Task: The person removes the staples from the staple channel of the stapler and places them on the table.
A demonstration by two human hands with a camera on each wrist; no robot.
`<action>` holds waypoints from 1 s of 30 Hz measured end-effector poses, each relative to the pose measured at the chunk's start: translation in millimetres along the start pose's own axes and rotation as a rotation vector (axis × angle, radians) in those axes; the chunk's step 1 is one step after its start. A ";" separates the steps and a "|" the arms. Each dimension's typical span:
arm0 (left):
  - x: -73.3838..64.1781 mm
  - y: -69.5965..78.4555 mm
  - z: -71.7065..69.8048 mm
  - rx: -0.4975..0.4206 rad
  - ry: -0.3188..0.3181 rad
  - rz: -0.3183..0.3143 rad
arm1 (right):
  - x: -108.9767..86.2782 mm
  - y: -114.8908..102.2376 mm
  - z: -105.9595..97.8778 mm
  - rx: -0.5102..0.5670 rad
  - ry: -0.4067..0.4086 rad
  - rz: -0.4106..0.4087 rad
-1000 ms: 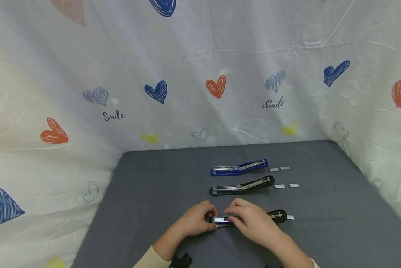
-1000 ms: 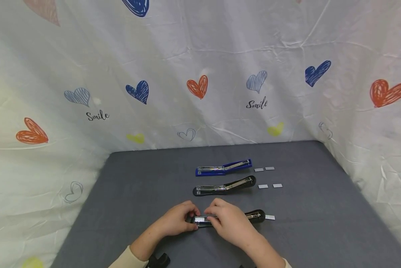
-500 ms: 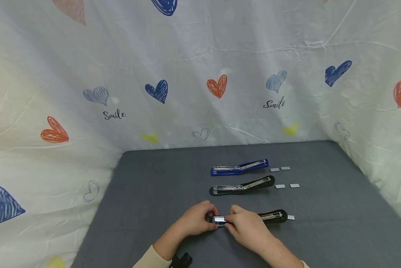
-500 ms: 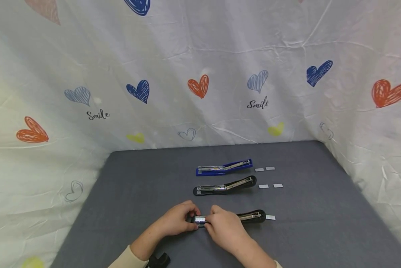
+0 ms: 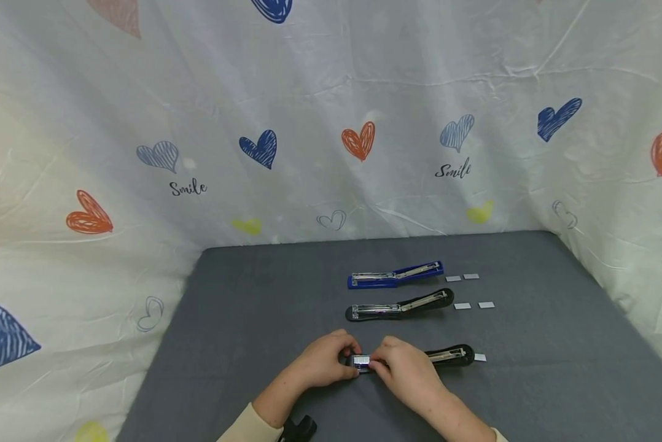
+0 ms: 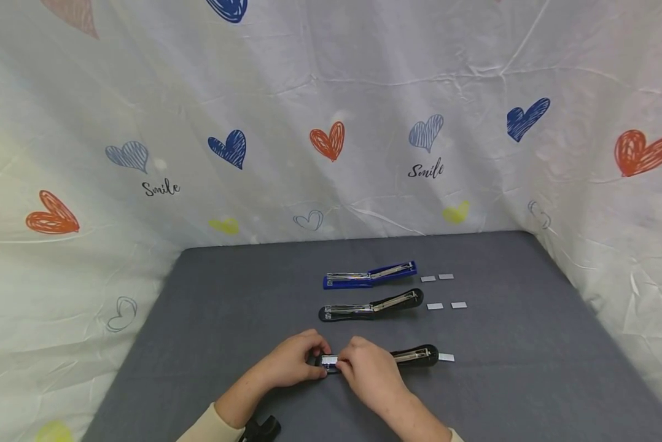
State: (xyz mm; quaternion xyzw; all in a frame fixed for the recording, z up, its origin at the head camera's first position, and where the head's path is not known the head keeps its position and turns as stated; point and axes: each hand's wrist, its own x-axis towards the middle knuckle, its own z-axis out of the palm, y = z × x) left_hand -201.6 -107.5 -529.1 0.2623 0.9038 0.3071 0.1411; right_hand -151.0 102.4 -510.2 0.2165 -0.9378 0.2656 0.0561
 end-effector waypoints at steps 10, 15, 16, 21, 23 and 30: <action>-0.4 2.0 -1.8 0.004 -0.005 -0.010 | 3.0 3.4 6.0 0.031 0.060 0.050; 0.6 -0.3 -0.8 0.005 -0.008 -0.011 | 4.0 3.7 8.6 0.102 0.079 0.074; 0.8 -0.6 -0.8 0.003 -0.007 -0.009 | 4.3 3.7 9.0 0.120 0.083 0.075; 1.3 -1.7 0.0 -0.006 0.000 -0.004 | 6.5 3.9 11.2 0.194 0.093 0.084; 1.3 -1.9 0.4 -0.006 0.000 -0.005 | 7.0 4.2 12.4 0.206 0.096 0.080; 0.0 -0.7 0.0 -0.002 -0.007 -0.008 | 5.8 4.9 14.2 0.206 0.101 0.007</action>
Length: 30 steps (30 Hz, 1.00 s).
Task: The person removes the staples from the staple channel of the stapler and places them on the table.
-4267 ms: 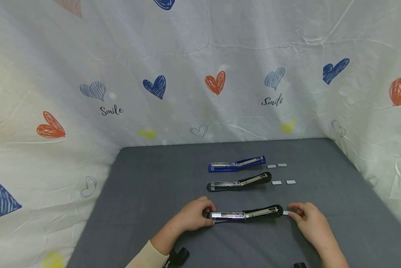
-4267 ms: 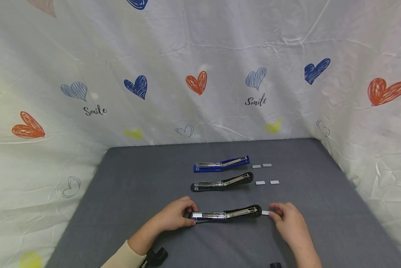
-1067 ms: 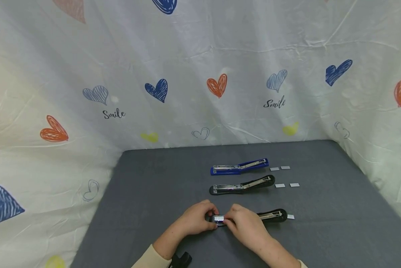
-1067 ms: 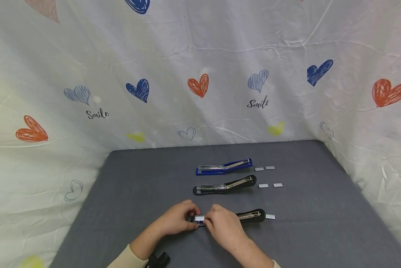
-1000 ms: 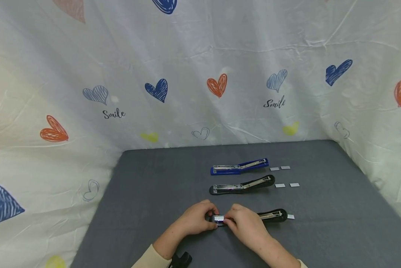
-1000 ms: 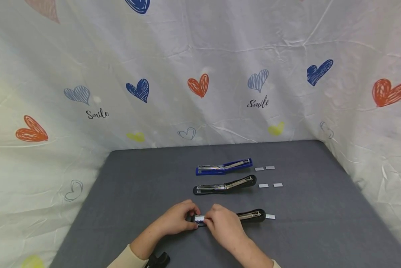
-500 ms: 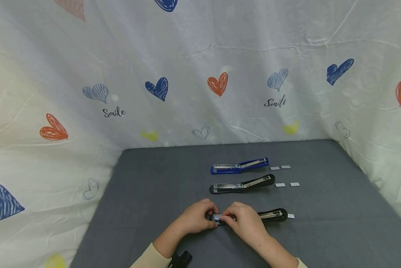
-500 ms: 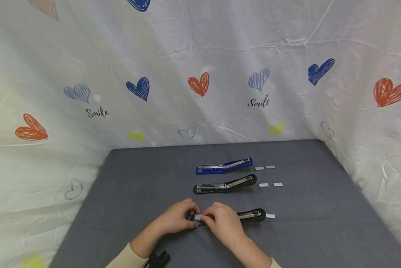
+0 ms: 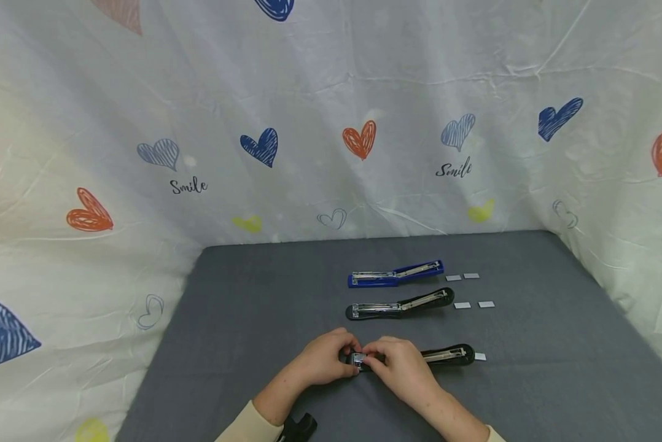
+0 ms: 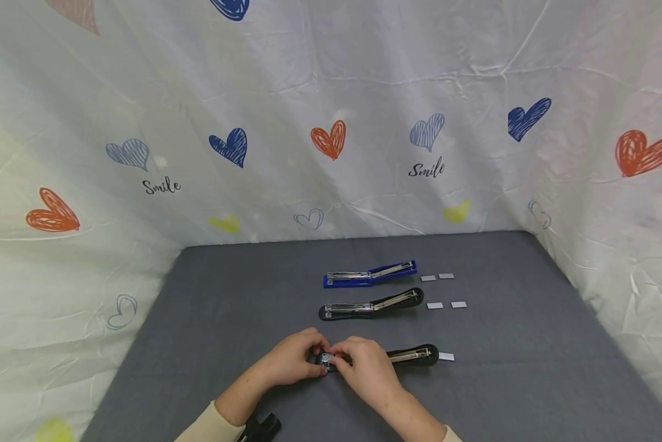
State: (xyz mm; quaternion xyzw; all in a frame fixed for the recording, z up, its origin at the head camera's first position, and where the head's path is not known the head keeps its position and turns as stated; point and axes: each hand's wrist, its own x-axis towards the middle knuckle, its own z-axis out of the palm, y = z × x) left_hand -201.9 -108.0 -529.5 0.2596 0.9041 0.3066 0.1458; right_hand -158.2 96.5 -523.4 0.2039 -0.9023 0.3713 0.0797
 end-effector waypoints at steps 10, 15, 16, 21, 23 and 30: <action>-0.4 1.7 0.2 -0.004 0.013 0.001 | 1.7 -3.2 -8.8 0.005 -0.070 0.041; -0.3 1.9 -0.6 -0.003 0.012 0.003 | 1.9 -5.1 -15.3 -0.001 -0.054 0.059; -0.5 1.8 -1.1 -0.002 0.012 0.003 | 2.2 -5.8 -17.1 0.000 -0.051 0.068; -1.1 1.3 -2.3 0.011 0.017 -0.004 | 3.1 -8.8 -28.5 0.044 -0.047 0.136; -0.9 1.0 -1.8 0.020 0.022 -0.004 | 1.9 -9.4 -34.0 0.057 -0.057 0.165; -1.6 2.6 -0.5 0.032 0.024 0.002 | -6.6 -9.4 -55.3 0.090 -0.093 0.230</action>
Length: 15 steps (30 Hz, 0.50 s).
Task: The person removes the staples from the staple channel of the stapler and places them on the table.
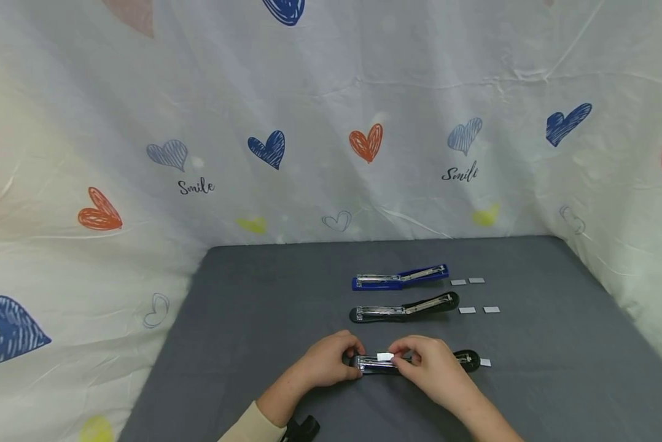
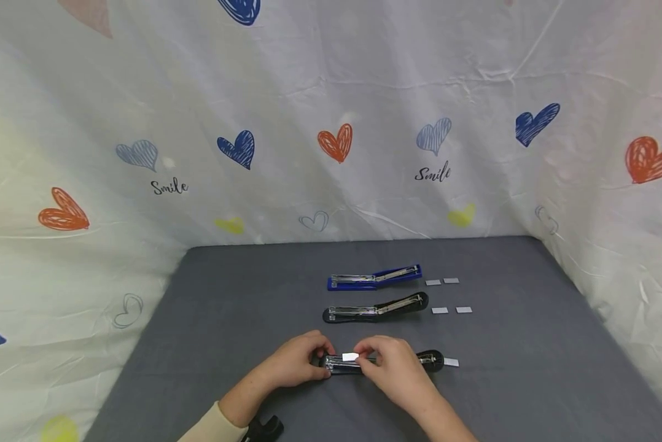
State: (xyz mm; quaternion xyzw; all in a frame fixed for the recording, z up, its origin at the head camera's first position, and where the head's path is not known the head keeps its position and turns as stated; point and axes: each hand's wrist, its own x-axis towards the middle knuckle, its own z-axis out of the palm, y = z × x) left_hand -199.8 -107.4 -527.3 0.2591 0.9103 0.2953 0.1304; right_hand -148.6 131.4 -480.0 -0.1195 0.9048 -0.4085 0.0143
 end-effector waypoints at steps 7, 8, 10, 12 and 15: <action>-0.6 0.8 1.3 0.013 0.000 -0.007 | -10.2 5.9 -20.2 0.008 0.073 -0.053; -0.6 0.6 1.5 0.015 0.001 -0.006 | -11.5 7.1 -22.9 0.006 0.086 -0.051; -0.5 0.1 1.7 0.016 0.002 -0.006 | -14.1 10.4 -27.7 0.009 0.111 -0.062; -0.6 -0.1 1.7 0.014 0.004 -0.006 | -17.0 14.2 -32.2 0.018 0.131 -0.077; -1.2 0.1 1.4 0.010 0.003 -0.010 | -21.4 20.5 -38.0 0.036 0.153 -0.105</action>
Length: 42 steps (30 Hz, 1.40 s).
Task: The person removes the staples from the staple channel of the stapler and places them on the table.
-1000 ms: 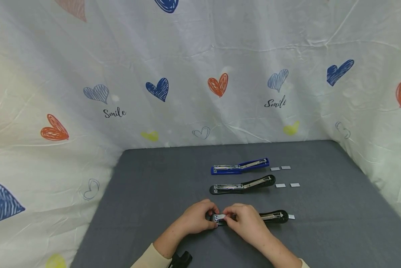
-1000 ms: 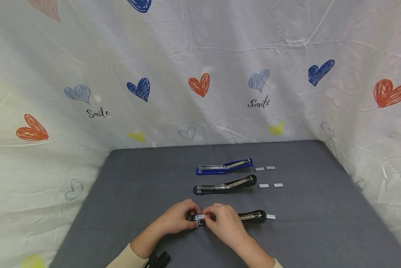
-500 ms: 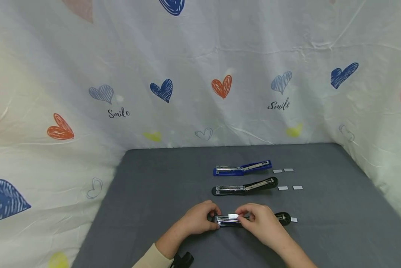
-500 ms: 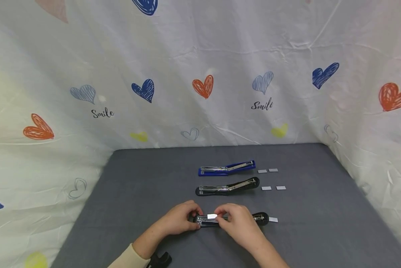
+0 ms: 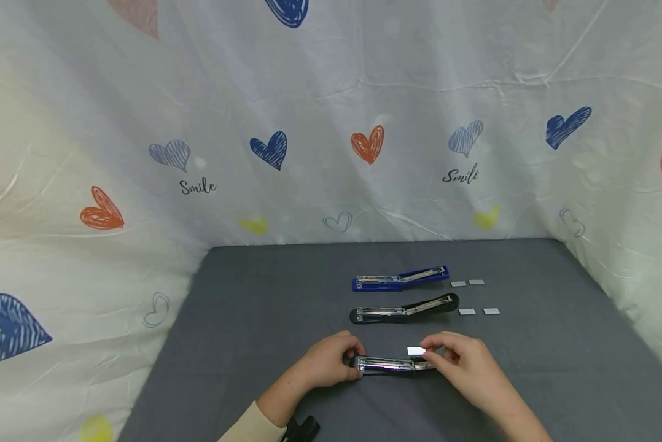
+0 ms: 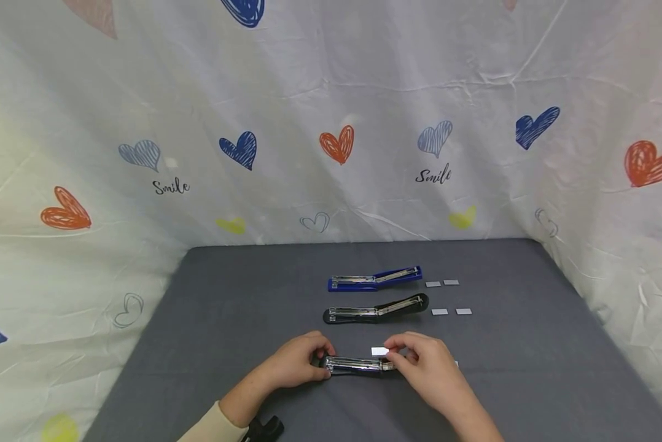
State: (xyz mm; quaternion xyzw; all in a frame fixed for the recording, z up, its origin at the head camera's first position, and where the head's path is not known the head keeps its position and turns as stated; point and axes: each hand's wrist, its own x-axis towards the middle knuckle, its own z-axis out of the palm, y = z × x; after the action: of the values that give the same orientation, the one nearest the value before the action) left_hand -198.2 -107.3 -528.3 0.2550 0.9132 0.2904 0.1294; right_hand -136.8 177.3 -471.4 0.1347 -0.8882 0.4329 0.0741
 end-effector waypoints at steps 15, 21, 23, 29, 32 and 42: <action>0.0 -0.9 0.5 -0.007 -0.006 0.009 | -17.2 19.0 -28.3 0.026 0.120 0.017; 0.4 -1.4 1.0 -0.009 -0.004 0.006 | -19.7 27.7 -42.0 0.012 0.158 0.078; 0.6 -1.5 1.2 -0.010 -0.006 0.004 | -20.9 31.3 -46.7 -0.005 0.166 0.102; 0.9 -0.7 0.2 -0.006 -0.007 0.010 | -26.6 45.6 -60.4 -0.085 0.184 0.159; 0.9 0.1 -0.6 -0.011 -0.007 0.005 | -30.4 54.0 -66.0 -0.133 0.198 0.168; 1.4 -1.1 0.3 -0.025 -0.008 0.004 | -41.2 88.2 -73.0 -0.292 0.255 0.165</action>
State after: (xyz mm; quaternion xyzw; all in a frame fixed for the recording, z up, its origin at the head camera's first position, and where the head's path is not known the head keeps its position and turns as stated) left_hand -199.7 -107.2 -529.4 0.2564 0.9085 0.3009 0.1356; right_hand -123.2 294.0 -502.8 -0.0067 -0.9331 0.3175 0.1690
